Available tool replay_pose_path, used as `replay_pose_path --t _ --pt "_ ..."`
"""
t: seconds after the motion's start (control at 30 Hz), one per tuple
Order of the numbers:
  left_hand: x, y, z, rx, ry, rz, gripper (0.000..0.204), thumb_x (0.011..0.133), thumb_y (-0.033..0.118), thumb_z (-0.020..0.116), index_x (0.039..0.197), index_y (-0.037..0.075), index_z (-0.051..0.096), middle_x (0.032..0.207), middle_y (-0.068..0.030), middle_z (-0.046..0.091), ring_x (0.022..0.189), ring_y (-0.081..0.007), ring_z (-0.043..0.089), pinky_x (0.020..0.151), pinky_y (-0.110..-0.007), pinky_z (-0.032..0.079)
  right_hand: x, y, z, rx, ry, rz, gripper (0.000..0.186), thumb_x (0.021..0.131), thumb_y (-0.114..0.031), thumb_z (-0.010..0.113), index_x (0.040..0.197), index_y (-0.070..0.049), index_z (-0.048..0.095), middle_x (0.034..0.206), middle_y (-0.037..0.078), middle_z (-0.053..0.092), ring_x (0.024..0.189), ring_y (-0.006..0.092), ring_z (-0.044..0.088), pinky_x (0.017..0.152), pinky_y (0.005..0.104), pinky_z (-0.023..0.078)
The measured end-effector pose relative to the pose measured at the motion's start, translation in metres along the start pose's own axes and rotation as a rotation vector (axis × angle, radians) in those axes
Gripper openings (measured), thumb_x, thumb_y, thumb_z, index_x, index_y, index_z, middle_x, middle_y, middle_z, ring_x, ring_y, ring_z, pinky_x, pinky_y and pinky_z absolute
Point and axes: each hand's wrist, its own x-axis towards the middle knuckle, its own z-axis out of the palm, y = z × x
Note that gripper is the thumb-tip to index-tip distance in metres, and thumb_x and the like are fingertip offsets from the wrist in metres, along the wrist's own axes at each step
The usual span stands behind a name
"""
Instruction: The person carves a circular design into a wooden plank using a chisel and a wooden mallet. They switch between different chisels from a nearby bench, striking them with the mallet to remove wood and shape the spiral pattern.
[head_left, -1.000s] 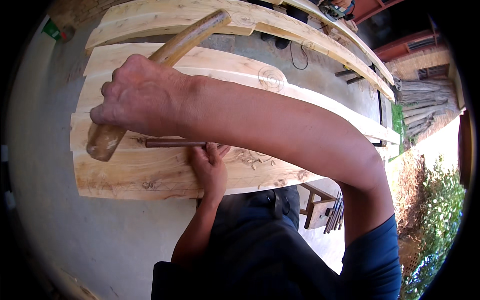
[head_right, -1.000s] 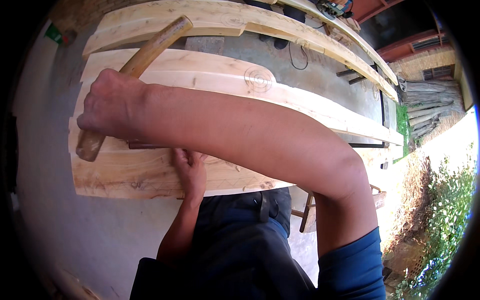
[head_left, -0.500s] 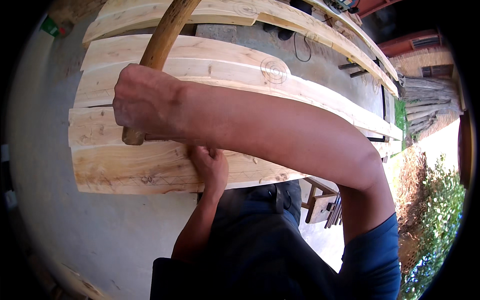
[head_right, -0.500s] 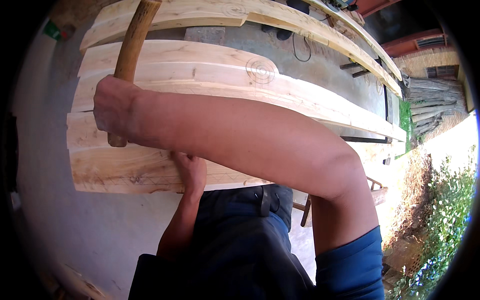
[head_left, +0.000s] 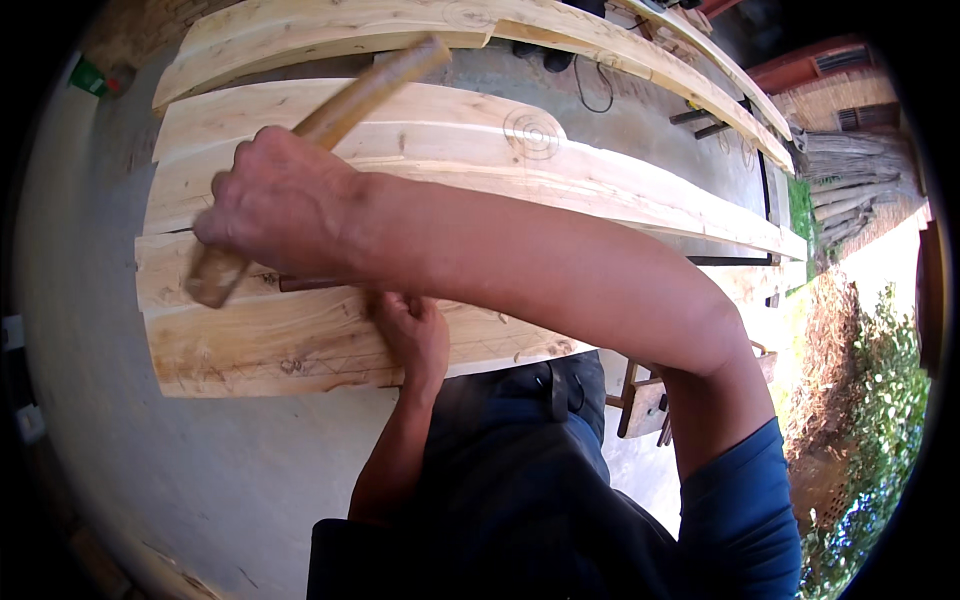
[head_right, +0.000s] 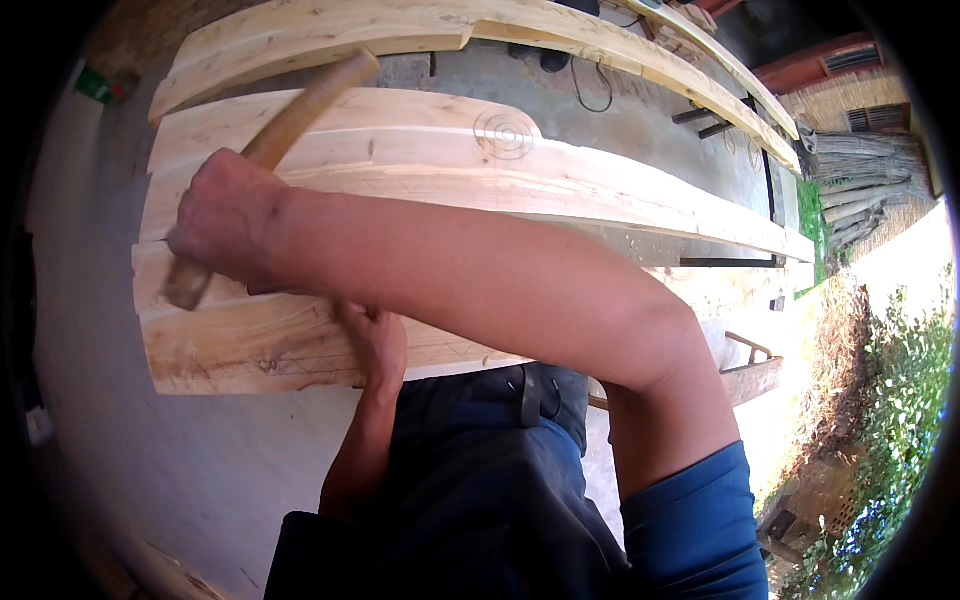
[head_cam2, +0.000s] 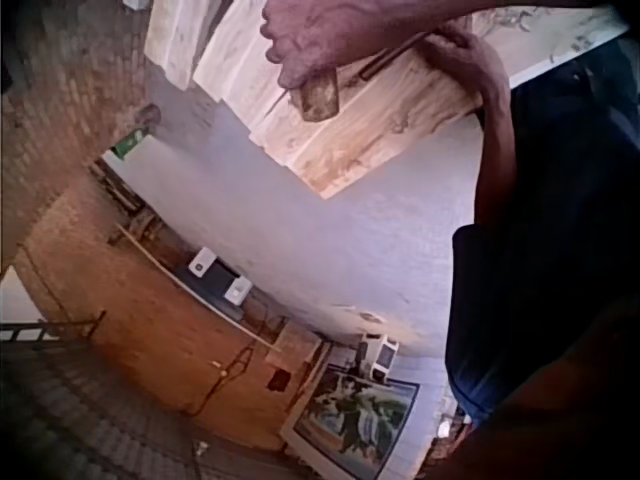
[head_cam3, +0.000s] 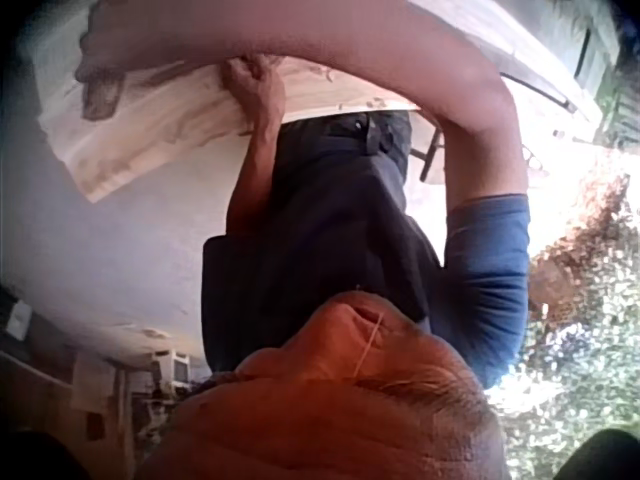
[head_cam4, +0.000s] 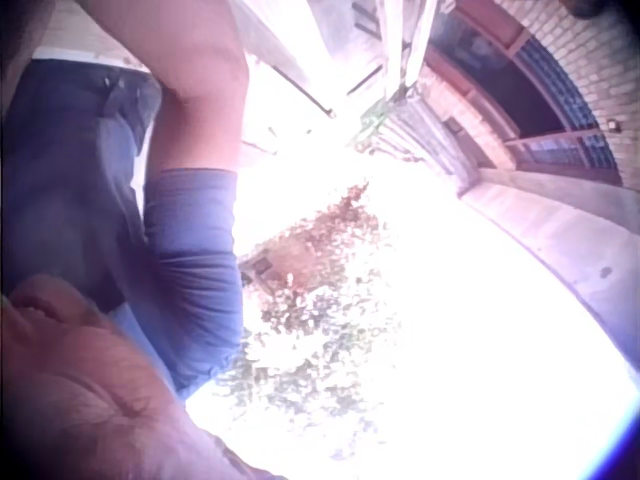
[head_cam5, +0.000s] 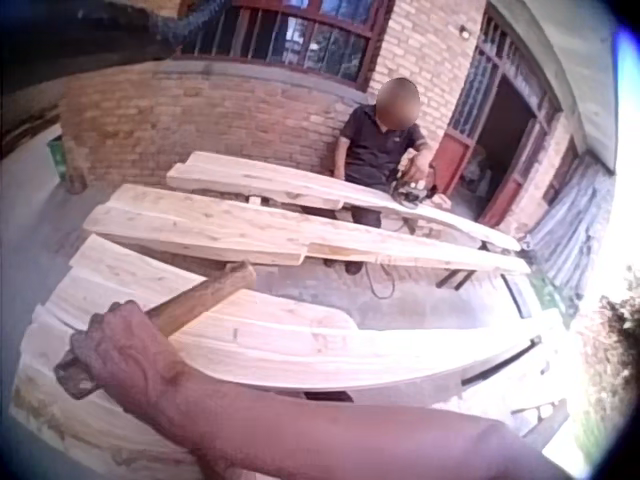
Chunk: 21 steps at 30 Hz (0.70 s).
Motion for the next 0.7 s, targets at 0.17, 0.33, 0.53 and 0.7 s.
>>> replay_pose_path --t 0.17,0.33,0.53,0.7 --pt "-0.003 -0.008 0.004 0.132 0.007 0.253 0.018 0.112 0.005 0.055 0.128 -0.003 0.052 0.119 -0.0162 0.069 0.109 -0.021 0.068 0.098 -0.033 0.052 -0.009 0.006 -0.005 0.017 0.026 -0.062 0.011 0.087 -0.016 0.077 0.097 -0.017 0.083 0.087 0.004 0.08 0.09 0.0243 0.079 0.079 0.0415 0.061" --pt "-0.041 0.034 0.008 -0.183 -0.394 0.45 0.02 0.117 0.016 0.051 0.125 -0.002 0.044 0.121 -0.0231 0.069 0.107 -0.0253 0.073 0.097 -0.037 0.061 -0.024 0.029 -0.009 0.103 0.244 0.092 0.022 0.088 -0.014 0.074 0.108 -0.017 0.082 0.097 0.009 0.081 0.097 0.0292 0.079 0.081 0.0443 0.06" --pt "-0.002 0.034 0.005 -0.378 0.014 0.055 0.028 0.12 0.024 0.044 0.127 -0.003 0.041 0.119 -0.0247 0.069 0.101 -0.0297 0.077 0.098 -0.043 0.067 -0.035 0.037 -0.002 0.123 0.259 0.126 0.024 0.085 -0.009 0.073 0.107 -0.017 0.079 0.089 0.009 0.078 0.092 0.0324 0.078 0.074 0.0457 0.06" --pt "0.003 0.032 0.012 -0.364 0.025 0.028 0.032 0.12 0.023 0.046 0.128 -0.007 0.043 0.123 -0.0248 0.066 0.104 -0.0315 0.078 0.098 -0.045 0.067 -0.038 0.037 0.006 0.165 0.201 0.137 0.02 0.09 -0.015 0.07 0.106 -0.018 0.082 0.095 0.009 0.081 0.094 0.0318 0.079 0.08 0.046 0.059"
